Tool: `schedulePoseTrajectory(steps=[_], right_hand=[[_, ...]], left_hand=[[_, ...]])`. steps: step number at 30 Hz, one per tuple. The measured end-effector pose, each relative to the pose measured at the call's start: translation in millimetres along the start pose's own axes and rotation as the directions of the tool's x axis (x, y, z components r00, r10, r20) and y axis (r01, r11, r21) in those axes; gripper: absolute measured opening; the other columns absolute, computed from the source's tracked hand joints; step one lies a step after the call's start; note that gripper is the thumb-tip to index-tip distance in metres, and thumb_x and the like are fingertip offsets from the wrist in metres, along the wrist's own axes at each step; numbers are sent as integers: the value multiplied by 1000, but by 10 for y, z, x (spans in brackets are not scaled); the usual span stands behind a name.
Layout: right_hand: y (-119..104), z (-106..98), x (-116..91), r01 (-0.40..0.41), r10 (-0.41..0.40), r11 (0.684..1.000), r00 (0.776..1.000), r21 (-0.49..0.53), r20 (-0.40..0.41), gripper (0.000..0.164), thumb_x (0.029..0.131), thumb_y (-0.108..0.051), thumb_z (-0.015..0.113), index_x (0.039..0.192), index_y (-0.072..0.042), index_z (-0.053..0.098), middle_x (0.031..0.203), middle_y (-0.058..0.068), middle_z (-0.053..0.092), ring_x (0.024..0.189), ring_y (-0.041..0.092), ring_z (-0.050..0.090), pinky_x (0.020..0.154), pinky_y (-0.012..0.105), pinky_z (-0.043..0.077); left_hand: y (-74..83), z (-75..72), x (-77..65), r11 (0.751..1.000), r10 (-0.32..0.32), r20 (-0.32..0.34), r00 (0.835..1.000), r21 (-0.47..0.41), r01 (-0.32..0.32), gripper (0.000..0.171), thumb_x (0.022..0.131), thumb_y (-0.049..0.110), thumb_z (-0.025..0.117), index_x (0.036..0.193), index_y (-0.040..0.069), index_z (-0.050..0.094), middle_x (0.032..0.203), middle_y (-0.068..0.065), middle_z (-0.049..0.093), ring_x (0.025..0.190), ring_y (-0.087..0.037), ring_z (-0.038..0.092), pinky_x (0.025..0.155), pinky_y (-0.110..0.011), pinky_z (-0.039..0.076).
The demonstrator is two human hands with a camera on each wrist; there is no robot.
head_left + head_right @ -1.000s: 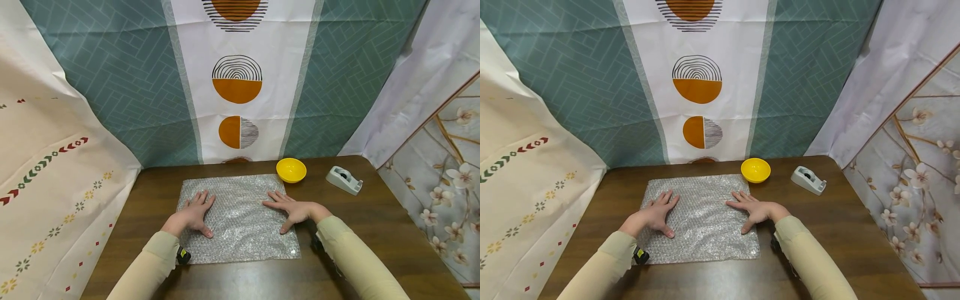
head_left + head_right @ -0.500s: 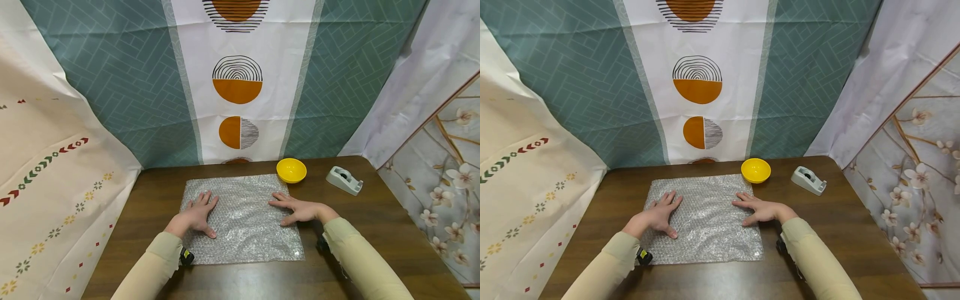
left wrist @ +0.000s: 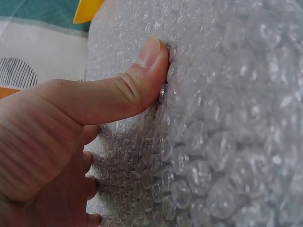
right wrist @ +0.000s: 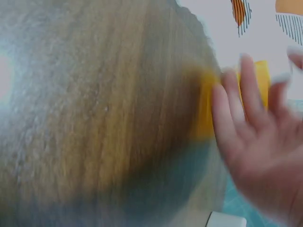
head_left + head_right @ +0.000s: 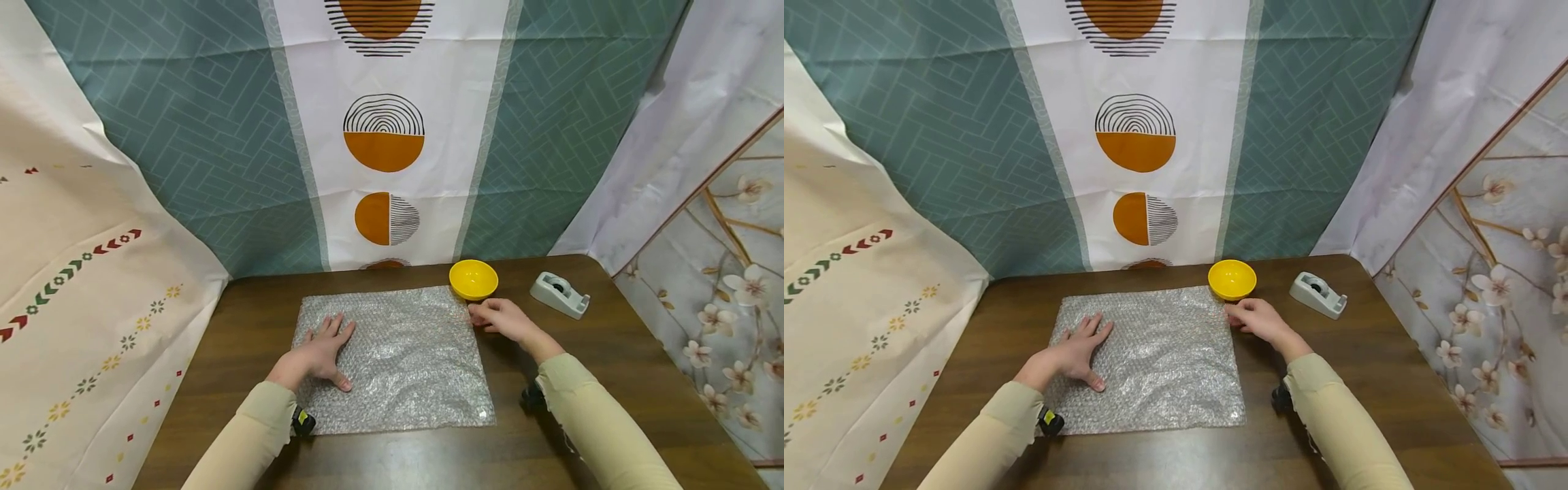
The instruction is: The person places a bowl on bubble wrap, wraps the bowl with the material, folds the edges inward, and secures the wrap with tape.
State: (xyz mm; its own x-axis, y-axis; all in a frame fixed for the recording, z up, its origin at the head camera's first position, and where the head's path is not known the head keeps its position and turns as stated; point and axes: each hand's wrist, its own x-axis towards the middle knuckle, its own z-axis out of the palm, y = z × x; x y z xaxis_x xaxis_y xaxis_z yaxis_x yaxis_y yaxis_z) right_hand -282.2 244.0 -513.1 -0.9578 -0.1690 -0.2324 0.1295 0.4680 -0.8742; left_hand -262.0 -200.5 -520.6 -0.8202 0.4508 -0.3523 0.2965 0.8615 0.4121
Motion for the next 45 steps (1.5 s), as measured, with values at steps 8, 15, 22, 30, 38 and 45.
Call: schedulePoseTrajectory(steps=[8, 15, 22, 30, 38, 45], right_hand=[[-39, 26, 206, -149, 225, 948, 939, 282, -260, 88, 110, -55, 47, 170, -10, 1, 105, 16, 63, 68, 16, 70, 67, 28, 63], [-8, 13, 363, -186, 243, 947, 947, 262, -209, 67, 115, -41, 42, 166, -2, 23, 97, 11, 64, 69, 12, 69, 67, 24, 61], [57, -89, 383, -179, 218, 944, 969, 277, -115, 65, 116, -44, 34, 161, 2, 30, 106, 12, 67, 79, 11, 73, 75, 24, 61], [54, -107, 465, -221, 268, 932, 954, 287, -134, 65, 113, -48, 39, 160, -4, 33, 97, 7, 72, 74, 11, 74, 71, 23, 60], [185, -175, 458, -188, 230, 922, 970, 339, -86, 68, 114, -49, 39, 160, 2, 33, 94, 5, 74, 78, 12, 76, 74, 25, 62], [201, -189, 492, -179, 212, 934, 974, 310, -77, 63, 113, -45, 44, 157, 0, 37, 97, 6, 72, 79, 12, 76, 76, 24, 62]], left_hand=[[-12, -4, -15, 1000, -9, -6, 1000, 14, 9, 143, 65, 54, 100, 173, 12, 17, 177, -23, -4, 162, -47, -9, 120, -79, 2], [-112, 71, 39, 1000, 30, -25, 999, 9, -30, 144, 64, 60, 99, 173, 13, 17, 177, -23, -5, 161, -48, -9, 119, -79, 2], [71, -52, -60, 1000, -3, -7, 1000, 22, 3, 138, 68, 50, 100, 172, 11, 20, 177, -25, -1, 162, -49, -4, 121, -77, 3], [142, -87, -121, 999, -6, 9, 1000, 36, 5, 135, 70, 47, 100, 172, 8, 20, 177, -26, 0, 162, -48, -4, 122, -76, 6], [94, -53, -70, 1000, 5, 5, 1000, 13, -6, 138, 67, 50, 101, 172, 9, 20, 177, -25, 0, 162, -49, -4, 121, -76, 2], [-75, 41, 24, 1000, 22, -9, 1000, 0, -22, 145, 63, 59, 99, 173, 15, 16, 178, -21, -5, 162, -47, -9, 120, -77, -1]])
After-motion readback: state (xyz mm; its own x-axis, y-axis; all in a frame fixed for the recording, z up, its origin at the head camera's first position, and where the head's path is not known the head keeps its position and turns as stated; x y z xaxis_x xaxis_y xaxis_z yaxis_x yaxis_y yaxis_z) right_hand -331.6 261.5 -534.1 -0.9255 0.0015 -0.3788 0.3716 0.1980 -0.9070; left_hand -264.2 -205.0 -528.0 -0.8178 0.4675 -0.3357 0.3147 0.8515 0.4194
